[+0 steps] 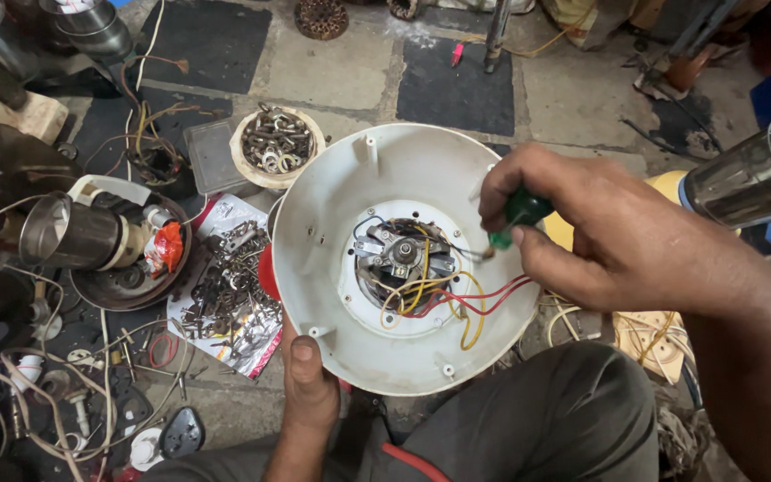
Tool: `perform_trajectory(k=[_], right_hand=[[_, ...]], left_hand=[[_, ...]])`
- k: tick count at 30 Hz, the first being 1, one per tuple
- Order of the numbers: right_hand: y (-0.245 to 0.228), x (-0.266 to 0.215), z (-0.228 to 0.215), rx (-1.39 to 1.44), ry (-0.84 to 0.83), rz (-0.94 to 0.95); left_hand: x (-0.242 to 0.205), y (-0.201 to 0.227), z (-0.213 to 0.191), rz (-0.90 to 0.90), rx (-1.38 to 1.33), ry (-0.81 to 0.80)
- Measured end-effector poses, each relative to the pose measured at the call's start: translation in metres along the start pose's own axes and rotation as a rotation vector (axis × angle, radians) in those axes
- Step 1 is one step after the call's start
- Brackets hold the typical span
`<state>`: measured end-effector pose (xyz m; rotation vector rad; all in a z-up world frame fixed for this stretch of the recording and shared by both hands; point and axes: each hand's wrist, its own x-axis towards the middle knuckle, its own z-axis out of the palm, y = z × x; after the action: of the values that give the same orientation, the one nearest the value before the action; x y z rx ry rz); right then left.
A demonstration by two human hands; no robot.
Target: The person disassembles the base of a blender, removes internal wiring and screws, and then reassembles the motor housing using a screwdriver.
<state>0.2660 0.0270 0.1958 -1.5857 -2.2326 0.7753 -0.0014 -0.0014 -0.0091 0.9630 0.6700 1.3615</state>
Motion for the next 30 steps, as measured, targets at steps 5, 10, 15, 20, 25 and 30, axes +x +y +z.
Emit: perform_trajectory(k=[5,10,15,20,25,30], right_hand=[[0.004,0.001,0.001,-0.018,0.128,-0.289],[0.007,0.001,0.001,0.054,0.218,-0.327],[0.008,0.006,0.003,-0.016,0.204,-0.246],[0.011,0.004,0.003,0.056,0.202,-0.294],[0.010,0.006,0.004,0.016,0.205,-0.284],[0.008,0.007,0.002,-0.016,0.223,-0.286]], left_hand=[[-0.005,-0.007,-0.010,-0.058,0.048,0.037],[-0.002,-0.005,-0.005,-0.027,0.055,0.025],[0.000,0.003,0.000,-0.027,0.072,0.025],[-0.001,-0.001,-0.003,-0.036,0.088,0.031],[-0.002,-0.004,-0.007,-0.042,0.052,0.016],[0.000,-0.001,-0.002,0.001,0.053,0.009]])
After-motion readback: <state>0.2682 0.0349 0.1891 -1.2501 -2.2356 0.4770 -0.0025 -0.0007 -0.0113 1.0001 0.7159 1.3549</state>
